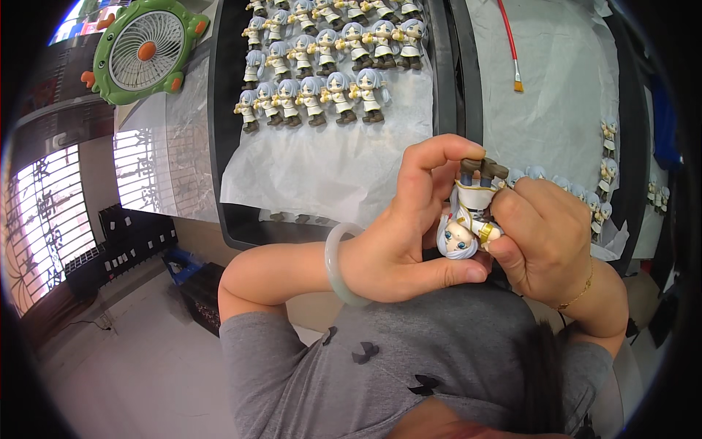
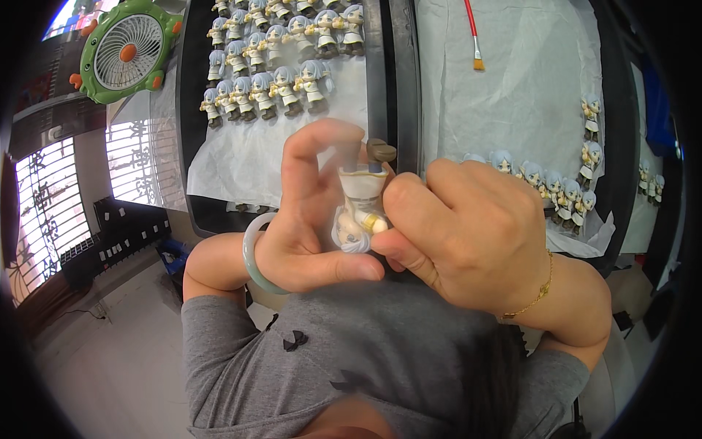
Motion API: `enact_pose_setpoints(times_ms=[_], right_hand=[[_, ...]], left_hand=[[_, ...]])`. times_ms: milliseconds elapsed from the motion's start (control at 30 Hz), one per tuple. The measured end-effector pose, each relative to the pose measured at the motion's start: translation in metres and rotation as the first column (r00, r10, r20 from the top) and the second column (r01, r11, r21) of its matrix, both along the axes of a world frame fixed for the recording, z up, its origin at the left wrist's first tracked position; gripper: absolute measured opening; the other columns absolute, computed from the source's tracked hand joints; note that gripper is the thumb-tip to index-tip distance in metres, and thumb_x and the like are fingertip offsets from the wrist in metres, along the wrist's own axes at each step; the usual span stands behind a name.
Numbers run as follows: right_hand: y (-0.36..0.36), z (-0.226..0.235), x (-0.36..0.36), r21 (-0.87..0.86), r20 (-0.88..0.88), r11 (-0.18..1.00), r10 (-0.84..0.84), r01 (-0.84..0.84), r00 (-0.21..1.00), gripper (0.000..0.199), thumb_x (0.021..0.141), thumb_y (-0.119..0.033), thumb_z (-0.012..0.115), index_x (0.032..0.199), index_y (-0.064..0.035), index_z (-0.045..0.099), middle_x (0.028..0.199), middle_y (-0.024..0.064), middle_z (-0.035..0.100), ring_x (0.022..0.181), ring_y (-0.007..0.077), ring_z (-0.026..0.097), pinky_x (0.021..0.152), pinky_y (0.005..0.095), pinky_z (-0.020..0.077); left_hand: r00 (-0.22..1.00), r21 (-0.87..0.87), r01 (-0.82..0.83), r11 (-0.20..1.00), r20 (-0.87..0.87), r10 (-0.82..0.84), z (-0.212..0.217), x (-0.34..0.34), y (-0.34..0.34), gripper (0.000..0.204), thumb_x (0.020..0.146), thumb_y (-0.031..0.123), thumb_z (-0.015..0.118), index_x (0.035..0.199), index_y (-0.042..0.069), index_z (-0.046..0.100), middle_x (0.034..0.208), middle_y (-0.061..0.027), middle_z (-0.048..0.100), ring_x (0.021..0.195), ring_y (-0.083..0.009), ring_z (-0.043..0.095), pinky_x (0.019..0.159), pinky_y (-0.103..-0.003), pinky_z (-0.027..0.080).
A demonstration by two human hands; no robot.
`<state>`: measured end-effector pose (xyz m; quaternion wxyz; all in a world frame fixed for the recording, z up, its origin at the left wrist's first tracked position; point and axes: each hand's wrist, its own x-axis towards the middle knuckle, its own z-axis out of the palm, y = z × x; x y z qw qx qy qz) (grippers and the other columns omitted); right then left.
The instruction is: The person paints small figurines using a red-handled brush, applying gold paint to details on the figures. They handle the figurines one at a time, rotating them to access different angles, and occasionally use a black tool to scrape or clean the surface. The person works on a tray of similar figures arranged in rows.
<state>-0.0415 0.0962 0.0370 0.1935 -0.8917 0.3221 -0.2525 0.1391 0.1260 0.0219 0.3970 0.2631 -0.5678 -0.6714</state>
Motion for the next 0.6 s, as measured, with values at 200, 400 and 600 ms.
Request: enact_pose_setpoints(times_ms=[200,400,600], right_hand=[[0.0006,-0.0015,0.0000,0.002,0.022,1.000,-0.008,0.008,1.000,0.032,0.079,-0.040,0.049,0.070,-0.0099,0.050,0.055,0.0036,0.038,0.043,0.0187,0.041,0.038,0.0306,0.0329],[-0.0003,-0.0009,0.0002,0.014,0.023,1.000,-0.002,0.002,1.000,0.032,0.080,-0.040,0.048,0.070,-0.0099,0.050,0.055,0.0037,0.038,0.043,0.0189,0.041,0.038,0.0307,0.0332],[0.0001,-0.0011,0.0002,0.007,0.014,1.000,-0.001,0.001,1.000,0.032,0.080,-0.040,0.047,0.070,-0.0098,0.050,0.055,0.0038,0.038,0.044,0.0192,0.042,0.038,0.0306,0.0337]], left_hand=[[0.998,0.074,-0.011,0.997,-0.058,0.015,0.0014,-0.0016,0.0007,0.091,0.066,-0.003,0.068,0.126,0.008,0.001,0.115,-0.0147,0.030,0.100,-0.0199,0.044,0.078,-0.030,0.042],[1.000,0.035,-0.005,0.999,-0.028,0.006,0.0011,-0.0009,-0.0005,0.091,0.066,-0.002,0.068,0.126,0.008,0.001,0.115,-0.0149,0.030,0.100,-0.0204,0.043,0.079,-0.031,0.042],[1.000,0.003,-0.014,1.000,0.003,0.014,0.0005,-0.0003,-0.0007,0.091,0.066,-0.001,0.069,0.126,0.006,0.002,0.115,-0.0145,0.030,0.102,-0.0200,0.041,0.081,-0.031,0.039]])
